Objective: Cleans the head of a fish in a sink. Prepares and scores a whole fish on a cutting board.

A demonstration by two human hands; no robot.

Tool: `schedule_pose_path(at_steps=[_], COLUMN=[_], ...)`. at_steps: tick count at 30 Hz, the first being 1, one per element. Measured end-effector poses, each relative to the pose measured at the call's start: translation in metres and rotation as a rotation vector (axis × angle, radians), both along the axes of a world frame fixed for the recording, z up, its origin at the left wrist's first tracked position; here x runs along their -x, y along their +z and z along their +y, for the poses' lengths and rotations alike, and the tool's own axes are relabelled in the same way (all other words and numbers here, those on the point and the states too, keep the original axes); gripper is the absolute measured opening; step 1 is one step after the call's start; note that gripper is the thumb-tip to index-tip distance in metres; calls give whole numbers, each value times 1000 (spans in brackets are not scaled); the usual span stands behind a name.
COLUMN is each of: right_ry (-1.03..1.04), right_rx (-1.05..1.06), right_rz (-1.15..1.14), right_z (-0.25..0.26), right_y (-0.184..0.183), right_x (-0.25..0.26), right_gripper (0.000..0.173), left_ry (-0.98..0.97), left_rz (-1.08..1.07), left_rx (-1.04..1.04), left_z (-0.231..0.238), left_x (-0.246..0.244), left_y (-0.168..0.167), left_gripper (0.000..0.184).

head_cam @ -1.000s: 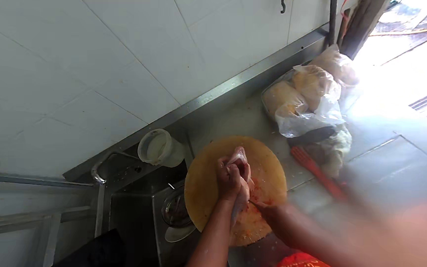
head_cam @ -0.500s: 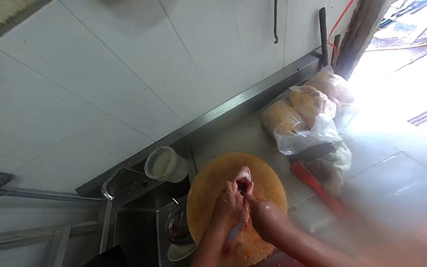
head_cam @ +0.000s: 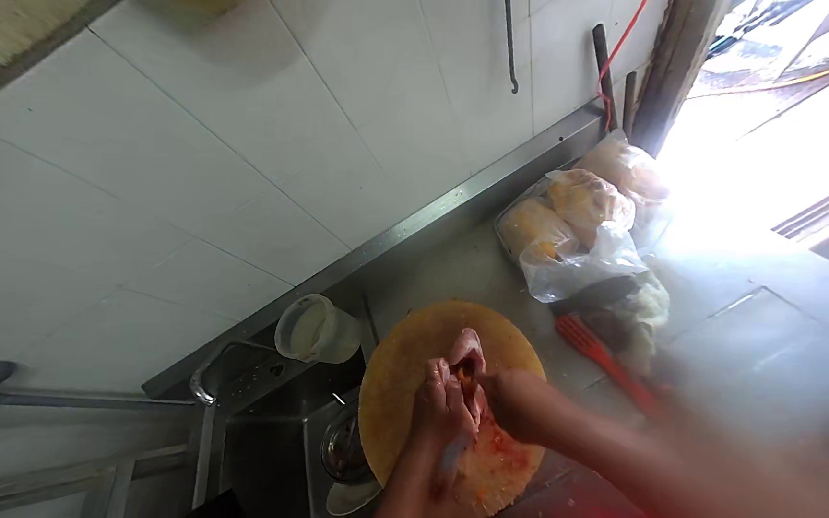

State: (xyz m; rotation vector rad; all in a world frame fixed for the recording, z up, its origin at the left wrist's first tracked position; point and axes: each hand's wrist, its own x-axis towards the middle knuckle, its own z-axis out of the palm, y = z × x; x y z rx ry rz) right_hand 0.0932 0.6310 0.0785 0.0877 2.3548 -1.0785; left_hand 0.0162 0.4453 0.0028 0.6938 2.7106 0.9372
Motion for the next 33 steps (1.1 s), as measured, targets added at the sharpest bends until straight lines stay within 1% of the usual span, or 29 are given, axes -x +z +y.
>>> schedule_pose_path(at_steps=[1, 3, 5, 6, 7, 9, 11, 13, 15, 16, 17, 18, 20, 21, 22, 23, 24, 25, 26, 28, 29, 30, 31, 33], right_ry=[-49, -36, 110, 177, 193, 80, -57, -31, 96, 151, 151, 97, -47, -84, -79, -31, 29, 95, 102, -49, -123, -154, -138, 4], right_rx=[-11, -12, 11, 3, -5, -31, -66, -53, 6, 11, 21, 27, 18, 17, 33, 66, 108, 140, 155, 142, 127, 121, 133, 169], right_rz=[-10, -66, -123, -135, -128, -76, -66, -102, -135, -134, -117, -82, -48, -60, -82, -92, -88, -86, -72, -37, -35, -49, -61, -80], right_z=[-6, -18, -19, -18, -14, -6, -11, -23, -27, -26, -21, -14, -11, -17, -25, -29, -28, -22, -15, -4, -4, -10, -18, -22], right_y=[-5, -9, -5, -4, -2, 5, 3, -4, -5, -6, -5, -3, -3, -8, -12, -12, -12, -11, -12, -13, -15, -19, -21, -21], right_x=[3, -3, -17, -24, -26, -17, -2, -7, -22, -27, -28, -23, -6, -3, -7, -14, -21, -24, -25, -15, -8, -6, -9, -20], right_gripper=[29, 30, 22, 22, 22, 24, 35, 38, 30, 28, 26, 26, 35, 37, 39, 40, 31, 27, 28, 29, 31, 31, 29, 25], left_ry=[-4, 11, 27, 31, 31, 39, 55, 58, 65, 69, 68, 68, 66, 66, 63, 58, 56, 53, 54, 62, 61, 62, 65, 77], left_rz=[10, 7, 1, 5, 9, 0, -6, 10, 14, 15, 12, 8, 14, 21, 37, 54, 60, 52, 49, 36, 35, 36, 36, 38], left_rx=[1, -21, -63, -68, -69, -57, -30, -42, -78, -81, -76, -66, -34, -15, -4, -10, -33, -62, -78, -73, -63, -52, -46, -64], left_z=[0, 0, -3, -5, -5, -1, 0, -1, -1, -2, -2, 0, 1, 0, 0, 0, 0, -1, -3, -1, 1, 2, 3, 3], left_x=[-1, -1, 1, 0, -1, 0, -2, -3, -1, -2, -4, -6, -7, -9, -11, -10, -8, -6, -6, -7, -7, -8, -9, -7], left_y=[-2, -5, -6, -6, -6, -5, -5, -8, -7, -7, -6, -6, -7, -8, -10, -12, -11, -10, -10, -9, -9, -9, -10, -9], left_gripper=[46, 48, 52, 52, 51, 52, 51, 50, 50, 49, 49, 50, 51, 50, 48, 46, 48, 50, 50, 50, 51, 52, 51, 50])
